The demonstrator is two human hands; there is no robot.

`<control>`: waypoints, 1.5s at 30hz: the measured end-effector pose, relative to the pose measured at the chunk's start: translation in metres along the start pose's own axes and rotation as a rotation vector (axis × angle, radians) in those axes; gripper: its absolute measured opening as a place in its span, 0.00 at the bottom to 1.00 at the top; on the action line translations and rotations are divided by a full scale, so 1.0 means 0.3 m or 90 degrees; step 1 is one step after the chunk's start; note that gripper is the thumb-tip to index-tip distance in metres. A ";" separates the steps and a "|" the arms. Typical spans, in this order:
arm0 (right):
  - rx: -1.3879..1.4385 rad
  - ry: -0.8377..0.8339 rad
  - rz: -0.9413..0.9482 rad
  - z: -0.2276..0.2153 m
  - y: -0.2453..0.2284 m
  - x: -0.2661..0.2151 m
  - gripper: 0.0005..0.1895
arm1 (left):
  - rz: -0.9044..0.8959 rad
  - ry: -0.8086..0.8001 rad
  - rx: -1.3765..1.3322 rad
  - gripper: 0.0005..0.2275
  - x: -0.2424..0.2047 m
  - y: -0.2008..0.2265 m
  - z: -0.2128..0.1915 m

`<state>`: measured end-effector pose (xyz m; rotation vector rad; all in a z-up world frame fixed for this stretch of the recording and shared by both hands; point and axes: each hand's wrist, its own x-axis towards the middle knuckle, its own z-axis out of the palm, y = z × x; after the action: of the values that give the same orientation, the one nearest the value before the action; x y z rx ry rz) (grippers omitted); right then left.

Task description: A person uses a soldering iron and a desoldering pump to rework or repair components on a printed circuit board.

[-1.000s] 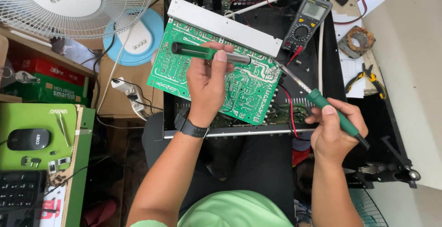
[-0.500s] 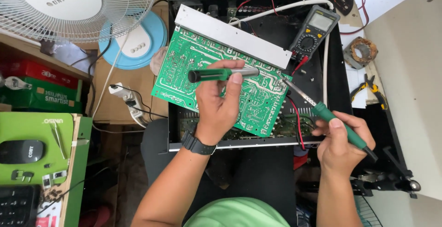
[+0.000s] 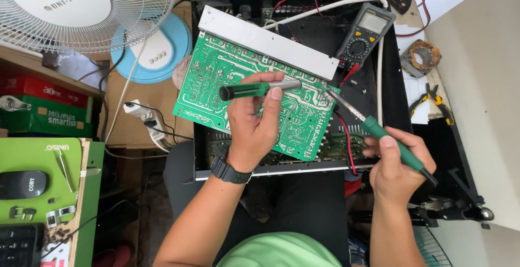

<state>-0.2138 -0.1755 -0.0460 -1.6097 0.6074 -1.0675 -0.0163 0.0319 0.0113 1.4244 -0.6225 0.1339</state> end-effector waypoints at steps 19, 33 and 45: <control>0.005 -0.058 -0.101 0.039 -0.057 0.017 0.11 | 0.089 0.022 -0.008 0.10 0.014 -0.062 0.034; -0.024 -0.085 -0.117 0.015 -0.031 0.023 0.11 | 0.088 0.025 0.001 0.10 0.012 -0.072 0.036; -0.011 -0.119 -0.104 0.007 -0.055 0.032 0.11 | 0.085 0.028 -0.013 0.09 0.012 -0.080 0.038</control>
<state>-0.2097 -0.1772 -0.0274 -1.7737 0.3669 -1.0173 -0.0062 0.0159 -0.0079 1.3561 -0.6801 0.2631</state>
